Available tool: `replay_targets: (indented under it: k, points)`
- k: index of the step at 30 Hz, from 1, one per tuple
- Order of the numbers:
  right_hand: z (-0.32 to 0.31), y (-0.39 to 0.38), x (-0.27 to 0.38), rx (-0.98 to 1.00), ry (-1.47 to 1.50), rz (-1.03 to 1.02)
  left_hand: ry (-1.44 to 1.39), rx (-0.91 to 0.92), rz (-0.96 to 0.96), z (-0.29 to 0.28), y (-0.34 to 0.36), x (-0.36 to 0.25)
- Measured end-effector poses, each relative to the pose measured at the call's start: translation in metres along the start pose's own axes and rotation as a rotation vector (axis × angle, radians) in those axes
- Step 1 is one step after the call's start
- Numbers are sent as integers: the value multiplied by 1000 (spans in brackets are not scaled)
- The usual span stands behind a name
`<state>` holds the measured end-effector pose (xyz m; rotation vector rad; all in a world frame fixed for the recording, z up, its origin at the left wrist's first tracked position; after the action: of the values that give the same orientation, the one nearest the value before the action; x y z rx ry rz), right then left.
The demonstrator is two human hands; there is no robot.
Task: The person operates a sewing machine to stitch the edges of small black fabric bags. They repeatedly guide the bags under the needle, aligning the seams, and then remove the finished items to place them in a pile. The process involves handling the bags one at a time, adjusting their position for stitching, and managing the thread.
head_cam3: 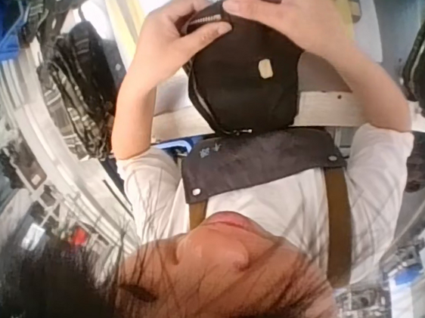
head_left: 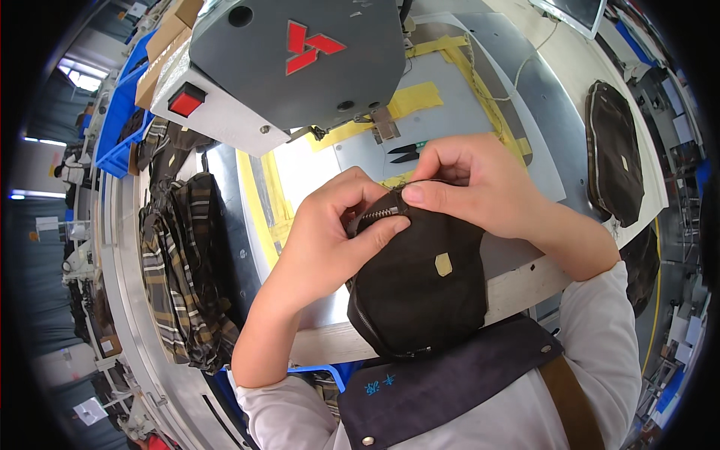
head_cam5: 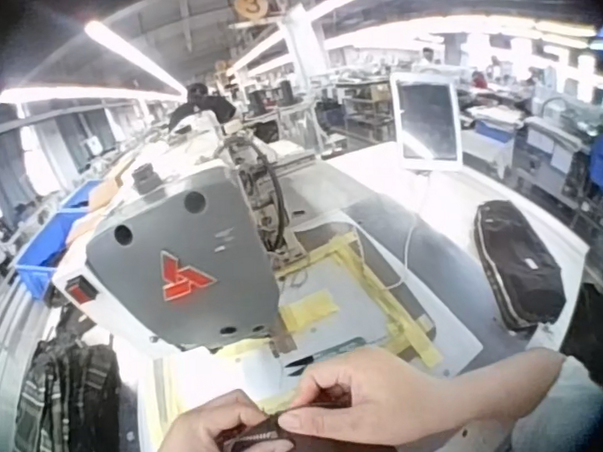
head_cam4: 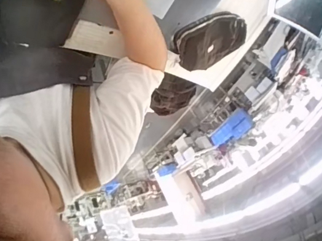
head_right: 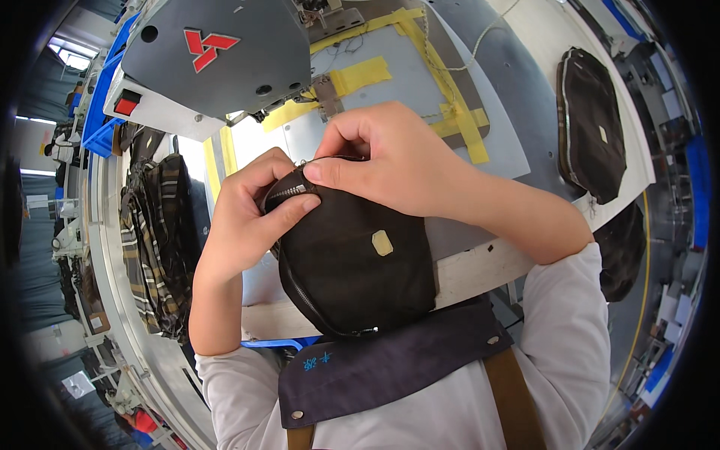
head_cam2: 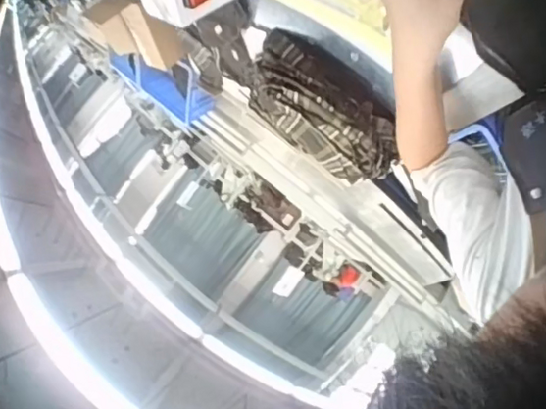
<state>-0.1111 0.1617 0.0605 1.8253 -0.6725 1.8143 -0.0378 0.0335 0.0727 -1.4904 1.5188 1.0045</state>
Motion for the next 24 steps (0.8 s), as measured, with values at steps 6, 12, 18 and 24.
replay_targets:
  k: [6, 12, 18, 24]
  points:
    - [-2, 2, -4, 9, -16, 11, -3, 17, -45, 2, 3, 6]
    - [-4, 4, -6, 57, -27, 88, -117, 28, -40, 6, 3, 11]
    - [-3, 2, -4, 97, -67, 99, -254, 46, -36, 7, 2, 14]
    - [-3, 3, -5, 98, -122, 123, -312, 32, -35, 8, 2, 15]
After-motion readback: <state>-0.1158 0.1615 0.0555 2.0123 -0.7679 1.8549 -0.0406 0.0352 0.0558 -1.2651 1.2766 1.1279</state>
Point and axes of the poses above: each hand's wrist, its own y-axis towards the middle knuckle, its own z-axis out of the palm, x = y × z, the point moved 7 cm from there along y, towards the middle knuckle, and after that the axes turned 3 degrees about -x, right-handed, at the moved point
